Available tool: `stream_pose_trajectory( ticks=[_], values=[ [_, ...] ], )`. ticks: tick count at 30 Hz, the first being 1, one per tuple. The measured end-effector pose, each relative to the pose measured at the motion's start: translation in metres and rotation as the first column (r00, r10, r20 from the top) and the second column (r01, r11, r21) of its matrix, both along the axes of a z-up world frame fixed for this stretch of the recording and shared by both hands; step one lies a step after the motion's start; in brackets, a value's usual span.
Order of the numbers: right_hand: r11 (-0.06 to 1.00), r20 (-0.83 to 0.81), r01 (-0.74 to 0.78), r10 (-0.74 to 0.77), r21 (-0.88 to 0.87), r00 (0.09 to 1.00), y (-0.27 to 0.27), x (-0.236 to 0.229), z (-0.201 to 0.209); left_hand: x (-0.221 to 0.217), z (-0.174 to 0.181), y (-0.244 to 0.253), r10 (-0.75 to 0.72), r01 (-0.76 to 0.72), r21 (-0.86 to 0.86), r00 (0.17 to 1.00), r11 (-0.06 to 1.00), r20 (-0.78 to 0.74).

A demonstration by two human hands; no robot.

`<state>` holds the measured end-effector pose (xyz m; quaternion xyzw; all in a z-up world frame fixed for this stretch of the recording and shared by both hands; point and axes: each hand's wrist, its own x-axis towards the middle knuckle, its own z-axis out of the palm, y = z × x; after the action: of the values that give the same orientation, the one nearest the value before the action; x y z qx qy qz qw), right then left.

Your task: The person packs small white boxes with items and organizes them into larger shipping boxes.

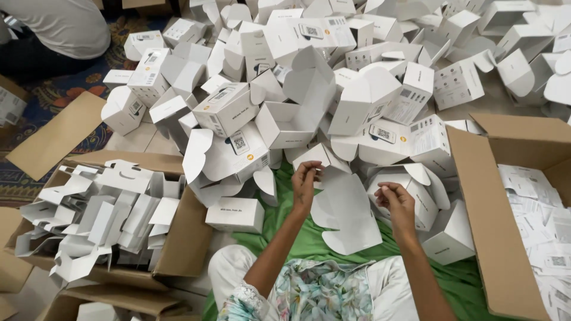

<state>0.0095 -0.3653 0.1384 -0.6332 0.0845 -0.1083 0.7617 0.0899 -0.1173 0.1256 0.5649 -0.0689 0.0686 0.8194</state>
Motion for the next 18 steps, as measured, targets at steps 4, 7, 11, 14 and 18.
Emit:
stream_pose_trajectory(
  ticks=[4,7,11,14,18],
  values=[
    [0.913,-0.050,0.126,-0.157,-0.387,0.986,0.011,-0.029,-0.070,-0.024,-0.153,-0.001,0.007,0.062,0.261,0.967,0.963,-0.255],
    [0.493,0.143,0.251,-0.247,-0.833,0.959,0.022,-0.043,-0.097,-0.045,-0.286,-0.009,0.077,0.069,0.650,0.978,0.757,-0.194],
    [0.246,-0.011,0.054,-0.256,-0.968,0.967,0.015,-0.031,-0.127,-0.080,-0.303,-0.011,0.088,0.142,0.766,0.964,0.627,-0.250],
    [0.254,-0.281,-0.212,-0.277,-0.944,0.919,-0.002,-0.016,-0.143,-0.084,-0.279,-0.008,0.087,0.067,0.760,0.983,0.646,-0.161],
    [0.131,-0.155,-0.142,-0.090,-0.981,0.984,0.018,-0.011,0.012,-0.081,-0.150,0.019,0.216,-0.195,0.813,0.972,0.549,0.087]
  ],
)
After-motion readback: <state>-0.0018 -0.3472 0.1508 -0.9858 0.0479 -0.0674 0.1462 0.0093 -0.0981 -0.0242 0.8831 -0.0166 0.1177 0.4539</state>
